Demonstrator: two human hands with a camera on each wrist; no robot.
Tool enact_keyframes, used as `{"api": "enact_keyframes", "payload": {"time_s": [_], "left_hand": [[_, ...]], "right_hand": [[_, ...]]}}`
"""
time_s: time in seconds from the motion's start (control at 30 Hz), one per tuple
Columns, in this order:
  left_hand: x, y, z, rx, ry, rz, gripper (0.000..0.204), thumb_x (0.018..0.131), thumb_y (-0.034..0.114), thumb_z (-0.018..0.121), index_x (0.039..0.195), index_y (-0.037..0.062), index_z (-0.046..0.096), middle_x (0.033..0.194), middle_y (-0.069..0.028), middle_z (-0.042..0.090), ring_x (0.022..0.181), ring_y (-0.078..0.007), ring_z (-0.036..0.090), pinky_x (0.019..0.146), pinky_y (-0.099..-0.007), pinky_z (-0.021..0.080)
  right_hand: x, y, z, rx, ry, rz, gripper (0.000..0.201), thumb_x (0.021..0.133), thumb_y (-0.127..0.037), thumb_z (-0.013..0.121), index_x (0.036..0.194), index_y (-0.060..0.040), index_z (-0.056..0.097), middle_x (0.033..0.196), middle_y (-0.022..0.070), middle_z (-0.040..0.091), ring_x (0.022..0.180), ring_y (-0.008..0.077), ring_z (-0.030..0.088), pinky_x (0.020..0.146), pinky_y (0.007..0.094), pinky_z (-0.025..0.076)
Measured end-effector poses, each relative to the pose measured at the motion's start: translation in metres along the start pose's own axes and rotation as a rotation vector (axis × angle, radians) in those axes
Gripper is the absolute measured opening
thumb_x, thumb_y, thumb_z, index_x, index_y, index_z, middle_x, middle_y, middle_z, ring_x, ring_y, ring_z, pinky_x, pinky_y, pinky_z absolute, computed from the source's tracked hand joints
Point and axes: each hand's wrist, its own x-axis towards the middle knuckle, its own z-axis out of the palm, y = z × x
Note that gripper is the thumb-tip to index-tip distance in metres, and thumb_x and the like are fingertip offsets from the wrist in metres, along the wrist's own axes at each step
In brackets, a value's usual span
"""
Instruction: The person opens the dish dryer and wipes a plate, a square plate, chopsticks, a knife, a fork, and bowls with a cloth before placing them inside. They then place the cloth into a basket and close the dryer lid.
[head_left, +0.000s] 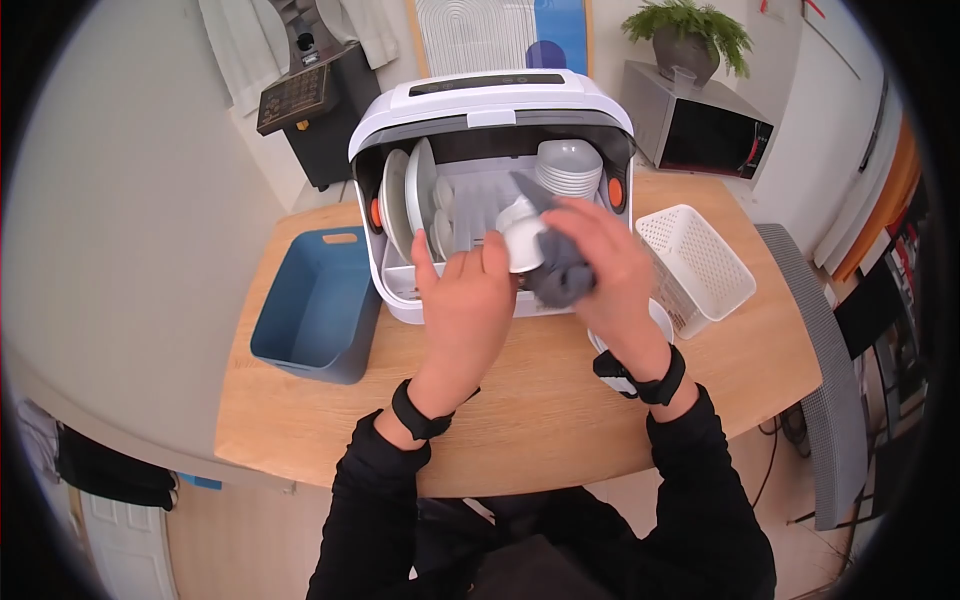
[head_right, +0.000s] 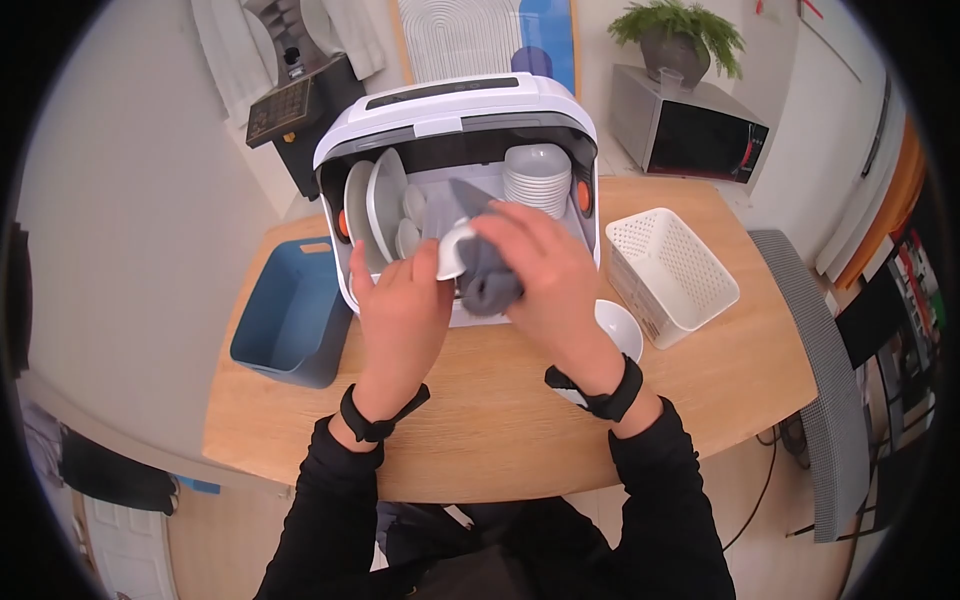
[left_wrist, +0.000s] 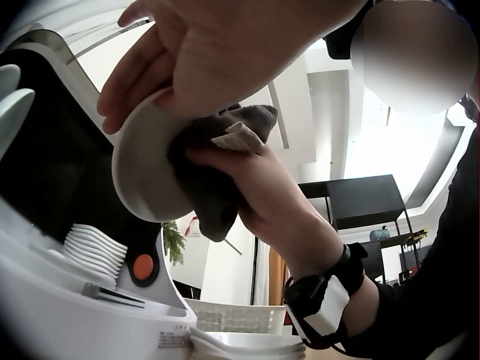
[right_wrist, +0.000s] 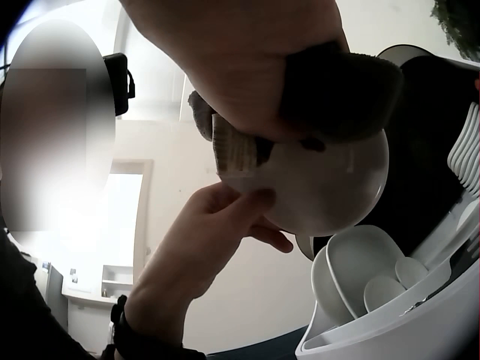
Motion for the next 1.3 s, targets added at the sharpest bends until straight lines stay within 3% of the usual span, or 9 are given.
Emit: {"api": "enact_keyframes", "payload": {"time_s": [0.17, 0.27, 0.3, 0.4, 0.57, 0.87, 1.17, 1.27, 1.3], "left_hand": [[0.000, -0.019, 0.016, 0.086, -0.019, 0.140, 0.033, 0.067, 0.012, 0.072, 0.098, 0.0057, 0.061, 0.072, 0.0001, 0.058, 0.076, -0.0172, 0.059, 0.106, -0.0593, 0.031], [0.007, -0.029, 0.020, 0.069, 0.094, 0.136, 0.034, 0.067, 0.011, 0.071, 0.100, 0.0077, 0.062, 0.075, 0.0017, 0.059, 0.077, -0.0162, 0.058, 0.106, -0.0583, 0.031], [0.009, -0.031, 0.020, 0.054, 0.152, 0.133, 0.034, 0.067, 0.010, 0.070, 0.100, 0.0086, 0.062, 0.077, 0.0022, 0.060, 0.077, -0.0158, 0.058, 0.106, -0.0579, 0.031], [0.016, -0.036, 0.013, 0.037, 0.265, 0.186, 0.034, 0.067, 0.010, 0.070, 0.100, 0.0107, 0.062, 0.081, 0.0036, 0.062, 0.077, -0.0141, 0.058, 0.106, -0.0563, 0.032], [0.011, -0.027, 0.012, -0.026, 0.335, 0.294, 0.030, 0.070, 0.009, 0.069, 0.099, 0.0115, 0.062, 0.083, 0.0048, 0.062, 0.075, -0.0116, 0.057, 0.108, -0.0545, 0.030], [0.009, -0.021, 0.017, -0.035, 0.341, 0.407, 0.017, 0.073, 0.011, 0.068, 0.088, 0.0129, 0.060, 0.076, 0.0066, 0.058, 0.073, -0.0104, 0.056, 0.109, -0.0526, 0.030], [0.012, -0.030, 0.008, -0.058, 0.171, 0.129, 0.022, 0.073, 0.009, 0.069, 0.095, 0.0087, 0.065, 0.060, 0.0010, 0.055, 0.066, -0.0164, 0.054, 0.102, -0.0499, 0.036], [0.009, -0.030, 0.013, -0.125, 0.141, 0.027, 0.016, 0.076, 0.009, 0.068, 0.092, 0.0066, 0.066, 0.056, -0.0013, 0.053, 0.060, -0.0195, 0.054, 0.098, -0.0477, 0.039], [0.007, -0.029, 0.015, -0.165, 0.119, -0.016, 0.013, 0.078, 0.009, 0.067, 0.090, 0.0059, 0.066, 0.054, -0.0020, 0.051, 0.056, -0.0209, 0.053, 0.096, -0.0467, 0.041]], "right_hand": [[0.002, -0.003, -0.004, 0.191, -0.332, -0.032, 0.056, 0.060, -0.003, 0.077, 0.113, -0.0125, 0.064, 0.121, 0.0086, 0.062, 0.110, 0.0292, 0.059, 0.093, 0.0383, 0.048], [0.010, 0.013, -0.017, 0.689, -0.388, 0.359, 0.053, 0.069, -0.007, 0.079, 0.119, -0.0074, 0.061, 0.119, 0.0075, 0.063, 0.109, 0.0211, 0.060, 0.093, 0.0335, 0.047], [0.014, 0.014, -0.025, 0.760, -0.353, 0.430, 0.050, 0.079, -0.010, 0.076, 0.125, -0.0029, 0.057, 0.117, 0.0050, 0.063, 0.106, 0.0133, 0.059, 0.091, 0.0287, 0.047], [0.018, 0.017, -0.030, 1.065, -0.230, 0.740, 0.049, 0.084, -0.011, 0.071, 0.129, -0.0024, 0.053, 0.117, 0.0036, 0.063, 0.104, 0.0108, 0.059, 0.091, 0.0264, 0.047], [0.021, -0.007, -0.033, 1.267, -0.391, 0.862, 0.047, 0.087, -0.015, 0.066, 0.130, -0.0008, 0.054, 0.123, 0.0063, 0.061, 0.110, 0.0154, 0.058, 0.097, 0.0282, 0.045], [0.013, 0.010, -0.026, 1.350, -0.580, 0.799, 0.047, 0.086, -0.016, 0.065, 0.129, -0.0009, 0.055, 0.125, 0.0072, 0.060, 0.112, 0.0157, 0.057, 0.097, 0.0285, 0.045], [0.012, 0.017, -0.012, 1.281, -0.260, 0.842, 0.041, 0.089, -0.015, 0.064, 0.127, -0.0028, 0.053, 0.123, 0.0071, 0.060, 0.111, 0.0150, 0.057, 0.094, 0.0288, 0.047], [0.006, 0.021, 0.002, 1.266, -0.103, 0.785, 0.040, 0.087, -0.011, 0.066, 0.125, -0.0039, 0.054, 0.123, 0.0062, 0.060, 0.111, 0.0155, 0.057, 0.092, 0.0285, 0.047], [0.003, 0.022, 0.007, 1.073, -0.124, 0.698, 0.047, 0.080, -0.008, 0.073, 0.124, -0.0053, 0.055, 0.120, 0.0072, 0.062, 0.109, 0.0172, 0.060, 0.090, 0.0285, 0.048]]}}
